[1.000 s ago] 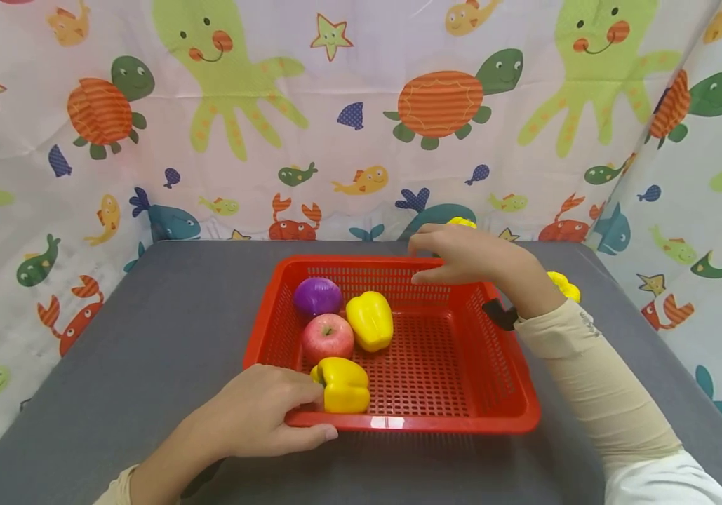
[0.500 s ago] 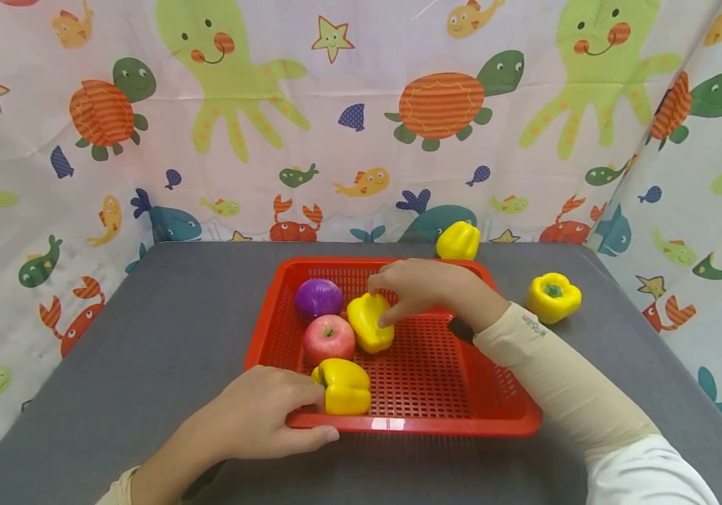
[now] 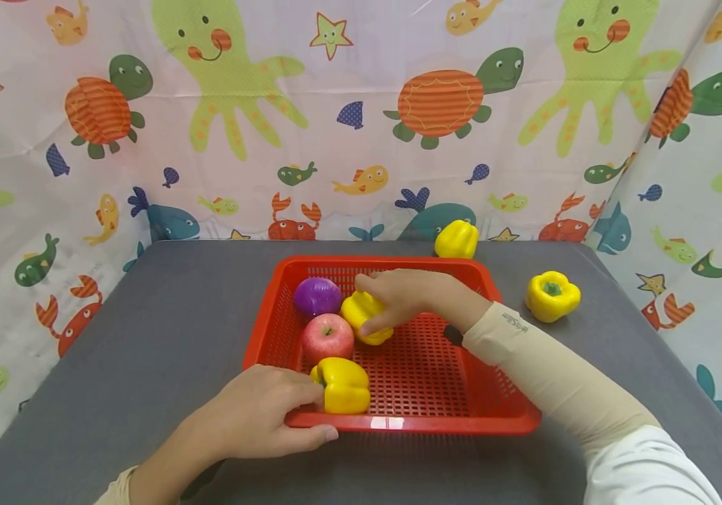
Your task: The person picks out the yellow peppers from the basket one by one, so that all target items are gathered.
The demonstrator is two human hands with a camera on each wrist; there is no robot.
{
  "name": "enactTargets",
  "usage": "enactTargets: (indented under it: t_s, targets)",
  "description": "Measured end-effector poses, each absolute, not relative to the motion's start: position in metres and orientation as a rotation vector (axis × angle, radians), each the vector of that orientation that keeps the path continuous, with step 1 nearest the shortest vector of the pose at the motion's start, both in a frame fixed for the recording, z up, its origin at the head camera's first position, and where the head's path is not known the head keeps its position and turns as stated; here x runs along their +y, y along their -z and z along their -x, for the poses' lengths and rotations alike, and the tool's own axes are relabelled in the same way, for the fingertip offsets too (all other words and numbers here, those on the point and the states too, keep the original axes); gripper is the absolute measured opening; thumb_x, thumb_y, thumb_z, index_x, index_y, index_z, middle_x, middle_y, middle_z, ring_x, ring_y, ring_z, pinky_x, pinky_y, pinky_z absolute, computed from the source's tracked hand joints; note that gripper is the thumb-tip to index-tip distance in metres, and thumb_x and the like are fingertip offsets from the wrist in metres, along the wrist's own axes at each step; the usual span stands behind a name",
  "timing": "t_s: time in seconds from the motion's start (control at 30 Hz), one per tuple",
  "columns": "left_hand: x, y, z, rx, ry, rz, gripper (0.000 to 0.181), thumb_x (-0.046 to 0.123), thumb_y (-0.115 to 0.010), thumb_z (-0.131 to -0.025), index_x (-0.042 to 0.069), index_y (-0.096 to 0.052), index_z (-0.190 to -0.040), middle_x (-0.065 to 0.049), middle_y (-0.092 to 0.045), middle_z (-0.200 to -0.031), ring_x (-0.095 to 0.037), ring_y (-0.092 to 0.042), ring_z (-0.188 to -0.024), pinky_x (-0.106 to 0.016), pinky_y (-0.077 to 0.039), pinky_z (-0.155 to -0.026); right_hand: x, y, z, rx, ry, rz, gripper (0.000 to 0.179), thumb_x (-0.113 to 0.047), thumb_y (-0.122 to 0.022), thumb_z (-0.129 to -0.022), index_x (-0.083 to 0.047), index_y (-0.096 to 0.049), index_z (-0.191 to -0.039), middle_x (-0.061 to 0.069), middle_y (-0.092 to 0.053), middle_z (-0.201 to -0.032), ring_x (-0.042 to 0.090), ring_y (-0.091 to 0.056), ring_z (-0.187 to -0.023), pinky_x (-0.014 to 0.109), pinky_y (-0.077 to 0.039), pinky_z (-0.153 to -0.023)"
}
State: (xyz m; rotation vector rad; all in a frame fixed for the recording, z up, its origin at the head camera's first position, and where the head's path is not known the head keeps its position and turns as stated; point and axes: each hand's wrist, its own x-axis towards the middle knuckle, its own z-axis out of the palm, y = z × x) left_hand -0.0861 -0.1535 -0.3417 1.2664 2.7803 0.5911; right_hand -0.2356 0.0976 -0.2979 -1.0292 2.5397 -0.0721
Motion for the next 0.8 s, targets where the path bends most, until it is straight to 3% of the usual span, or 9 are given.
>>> enactTargets:
  t_s: [0.17, 0.37, 0.6, 0.8]
  targets:
    - [-0.154, 0.341, 0.086, 2.788, -0.571, -1.269, 0.037, 0.066, -0.057, -0.091, 0.035, -0.048, -0.075, 0.023, -0.039, -0.064, 0.003, -0.039, -0.055, -0.019, -0.038, -0.053, 0.095, 0.303, 0.239, 2.518, 0.136, 1.030, 0.075, -0.052, -0.073, -0.087, -0.018, -0.038, -0.143, 0.008, -0.053, -0.133, 0.022, -0.057, -0.106, 0.041, -0.050, -0.094]
    - [-0.154, 0.341, 0.086, 2.789, -0.570, -1.271, 0.037, 0.067, -0.057, -0.091, 0.035, -0.048, -0.075, 0.022, -0.039, -0.064, 0.003, -0.039, -0.055, -0.019, -0.037, -0.053, 0.094, 0.311, 0.239, 2.402, 0.078, 0.953, 0.090, -0.039, -0.082, -0.078, -0.030, -0.034, -0.153, 0.003, -0.048, -0.139, 0.022, -0.052, -0.113, 0.047, -0.046, -0.097]
    - [-0.153, 0.341, 0.086, 2.775, -0.579, -1.263, 0.036, 0.066, -0.056, -0.091, 0.034, -0.049, -0.076, 0.023, -0.040, -0.064, 0.003, -0.040, -0.055, -0.019, -0.039, -0.053, 0.095, 0.312, 0.236, 2.410, 0.012, 1.061, 0.077, -0.052, -0.076, -0.082, -0.027, -0.046, -0.148, 0.001, -0.050, -0.145, 0.022, -0.048, -0.128, 0.049, -0.040, -0.105]
    - [-0.153, 0.341, 0.087, 2.777, -0.583, -1.270, 0.036, 0.066, -0.056, -0.091, 0.034, -0.049, -0.075, 0.022, -0.039, -0.064, 0.003, -0.039, -0.055, -0.019, -0.037, -0.053, 0.095, 0.310, 0.237, 2.423, -0.015, 1.141, 0.064, -0.048, -0.078, -0.083, -0.024, -0.053, -0.136, -0.002, -0.057, -0.129, 0.017, -0.055, -0.111, 0.040, -0.046, -0.097]
